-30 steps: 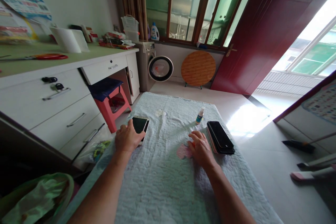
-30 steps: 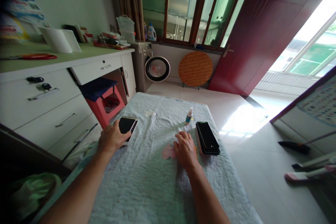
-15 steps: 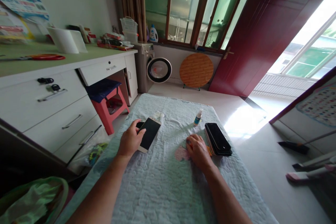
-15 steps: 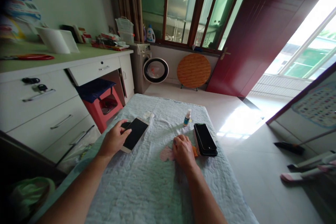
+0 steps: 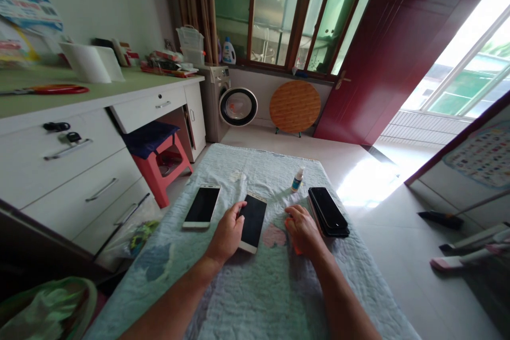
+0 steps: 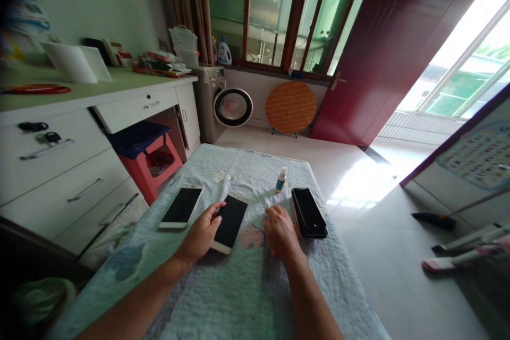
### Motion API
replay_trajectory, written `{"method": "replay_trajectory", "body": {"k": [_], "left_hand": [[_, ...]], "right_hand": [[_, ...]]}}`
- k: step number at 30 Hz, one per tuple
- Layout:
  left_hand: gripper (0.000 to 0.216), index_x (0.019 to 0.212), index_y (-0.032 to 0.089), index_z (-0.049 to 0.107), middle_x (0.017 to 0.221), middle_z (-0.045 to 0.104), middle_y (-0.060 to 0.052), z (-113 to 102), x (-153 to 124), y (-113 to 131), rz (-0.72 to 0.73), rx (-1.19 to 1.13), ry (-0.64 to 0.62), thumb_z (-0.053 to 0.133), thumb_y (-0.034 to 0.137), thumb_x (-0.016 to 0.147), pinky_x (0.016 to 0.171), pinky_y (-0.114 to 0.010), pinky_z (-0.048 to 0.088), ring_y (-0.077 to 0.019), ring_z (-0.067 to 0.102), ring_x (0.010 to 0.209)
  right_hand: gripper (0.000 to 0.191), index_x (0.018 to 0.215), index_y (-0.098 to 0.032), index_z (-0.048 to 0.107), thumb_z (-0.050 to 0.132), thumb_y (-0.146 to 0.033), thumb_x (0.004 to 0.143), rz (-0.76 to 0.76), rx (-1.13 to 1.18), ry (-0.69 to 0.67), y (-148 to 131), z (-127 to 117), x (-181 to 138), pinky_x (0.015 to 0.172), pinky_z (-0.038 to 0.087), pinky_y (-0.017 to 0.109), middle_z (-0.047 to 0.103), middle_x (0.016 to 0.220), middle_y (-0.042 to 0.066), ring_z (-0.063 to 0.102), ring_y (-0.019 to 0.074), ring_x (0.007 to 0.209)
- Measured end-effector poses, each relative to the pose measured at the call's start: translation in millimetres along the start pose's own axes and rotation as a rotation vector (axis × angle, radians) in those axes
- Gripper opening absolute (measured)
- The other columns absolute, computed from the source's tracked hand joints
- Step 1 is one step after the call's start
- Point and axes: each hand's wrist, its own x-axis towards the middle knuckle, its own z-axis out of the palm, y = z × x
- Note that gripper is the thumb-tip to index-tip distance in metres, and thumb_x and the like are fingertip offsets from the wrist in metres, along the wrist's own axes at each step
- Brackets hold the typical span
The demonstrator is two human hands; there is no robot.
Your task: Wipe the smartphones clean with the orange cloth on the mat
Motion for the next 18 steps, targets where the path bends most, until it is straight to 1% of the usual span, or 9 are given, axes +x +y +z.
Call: {"method": "replay_trajectory", "body": {"k": [4,6,10,12,14,16,18], "left_hand": [[0.044,0.126,0.014,0.053,0.103,0.065,-0.009,-1,-1,3,-0.004,0.037,-0.078,0.046,0.014,0.083,0.086,-0.033,0.049,-0.0185,0.063,0.090],[0.045,0.127,0.014,0.052,0.104,0.065,-0.009,-3,-3,5,0.013,0.096,-0.105,0.049,0.013,0.082,0.086,-0.033,0.048,-0.0183,0.063,0.090],[0.045,0.124,0.015,0.054,0.105,0.063,-0.008,-4,-5,7,0.020,0.252,-0.140,0.055,0.015,0.079,0.083,-0.033,0.049,-0.0167,0.062,0.081],[0.044,0.123,0.015,0.055,0.106,0.062,-0.008,-4,-7,8,0.023,0.278,-0.165,0.056,0.016,0.079,0.081,-0.032,0.050,-0.0148,0.061,0.074],[0.044,0.123,0.016,0.055,0.108,0.061,-0.008,-4,-9,9,0.046,0.285,-0.183,0.057,0.018,0.079,0.080,-0.031,0.051,-0.0139,0.061,0.073],[0.046,0.123,0.017,0.054,0.110,0.059,-0.008,-4,-10,10,0.079,0.297,-0.192,0.060,0.021,0.077,0.080,-0.030,0.051,-0.0148,0.061,0.075],[0.048,0.123,0.017,0.055,0.111,0.058,-0.008,-4,-11,10,0.113,0.312,-0.201,0.063,0.024,0.076,0.082,-0.032,0.051,-0.0173,0.062,0.081]], "right_hand": [[0.037,0.106,-0.014,0.066,0.045,-0.008,0.077,0.023,-0.034,0.003,5,-7,-1,0.091,0.039,0.030,0.064,0.108,0.011,0.055,0.0224,0.102],[0.034,0.101,-0.015,0.067,0.046,-0.008,0.076,0.034,-0.071,-0.007,6,-9,-2,0.088,0.039,0.029,0.064,0.103,0.010,0.055,0.0219,0.098],[0.015,0.079,-0.017,0.063,0.049,-0.012,0.078,0.017,-0.161,-0.050,5,-11,-5,0.080,0.037,0.028,0.061,0.087,0.007,0.054,0.0191,0.085],[0.012,0.074,-0.017,0.062,0.051,-0.014,0.079,0.007,-0.186,-0.050,4,-11,-5,0.079,0.036,0.028,0.060,0.085,0.007,0.053,0.0184,0.083],[0.012,0.073,-0.018,0.061,0.051,-0.014,0.079,0.007,-0.198,-0.043,4,-10,-5,0.078,0.036,0.028,0.060,0.085,0.007,0.052,0.0184,0.083],[0.013,0.071,-0.018,0.059,0.050,-0.014,0.080,0.013,-0.189,-0.032,5,-9,-4,0.076,0.035,0.028,0.060,0.083,0.006,0.052,0.0185,0.082],[0.014,0.071,-0.019,0.056,0.048,-0.017,0.082,0.018,-0.130,-0.011,6,-8,-3,0.074,0.036,0.028,0.060,0.079,0.005,0.052,0.0182,0.079]]}}
